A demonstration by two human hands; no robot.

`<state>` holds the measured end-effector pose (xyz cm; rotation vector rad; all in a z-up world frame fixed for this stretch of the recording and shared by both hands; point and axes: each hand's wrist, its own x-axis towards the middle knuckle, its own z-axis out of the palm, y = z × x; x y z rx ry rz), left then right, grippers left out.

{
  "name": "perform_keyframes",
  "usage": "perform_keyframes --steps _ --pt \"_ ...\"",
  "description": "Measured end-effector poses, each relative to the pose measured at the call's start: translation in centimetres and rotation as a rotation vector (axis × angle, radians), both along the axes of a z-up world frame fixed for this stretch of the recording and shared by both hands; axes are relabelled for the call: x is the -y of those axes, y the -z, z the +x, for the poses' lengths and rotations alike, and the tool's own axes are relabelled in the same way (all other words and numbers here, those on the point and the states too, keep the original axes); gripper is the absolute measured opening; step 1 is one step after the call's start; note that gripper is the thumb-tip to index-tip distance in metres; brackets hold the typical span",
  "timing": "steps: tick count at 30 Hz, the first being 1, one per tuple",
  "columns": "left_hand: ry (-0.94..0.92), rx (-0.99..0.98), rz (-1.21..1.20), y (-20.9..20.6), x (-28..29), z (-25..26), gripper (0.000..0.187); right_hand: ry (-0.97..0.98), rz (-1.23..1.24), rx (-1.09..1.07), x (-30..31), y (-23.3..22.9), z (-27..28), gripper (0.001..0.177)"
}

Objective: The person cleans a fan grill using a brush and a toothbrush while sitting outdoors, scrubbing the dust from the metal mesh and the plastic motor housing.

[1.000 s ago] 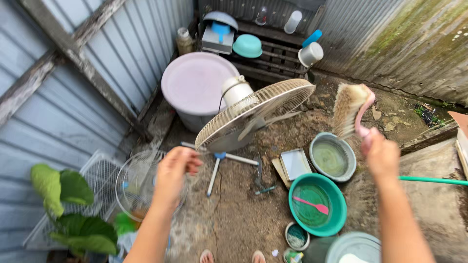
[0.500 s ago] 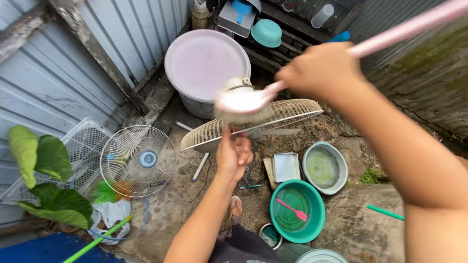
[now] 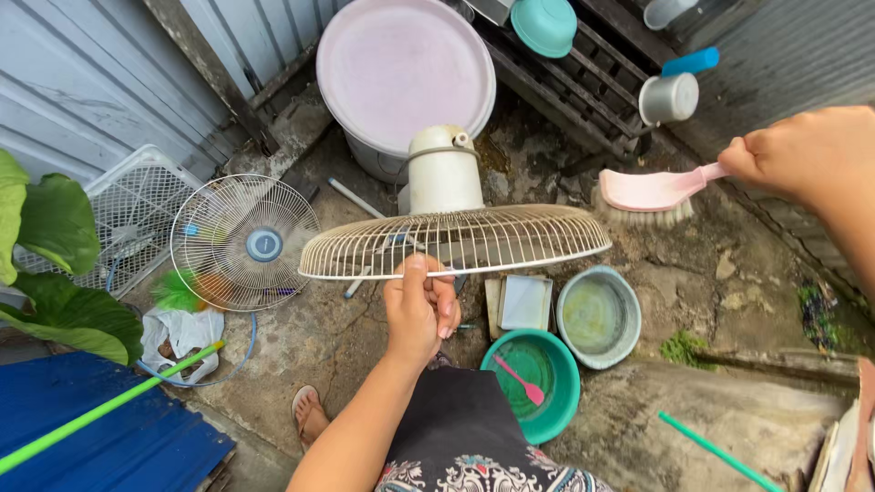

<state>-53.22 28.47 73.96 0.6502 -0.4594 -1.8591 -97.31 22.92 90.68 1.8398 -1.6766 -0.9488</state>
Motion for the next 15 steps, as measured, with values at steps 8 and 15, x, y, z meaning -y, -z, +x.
perform_keyframes --steps 8,15 --pt "-0.053 0.068 0.059 -1.2 -0.8 -1.3 0.040 -0.587 -0.119 0.552 3.4 2.4 14.3 0.047" --pt "0.051 0.055 -0.089 -0.1 -0.6 -2.0 0.040 0.061 -0.041 0.218 -1.4 4.9 -0.8 0.041"
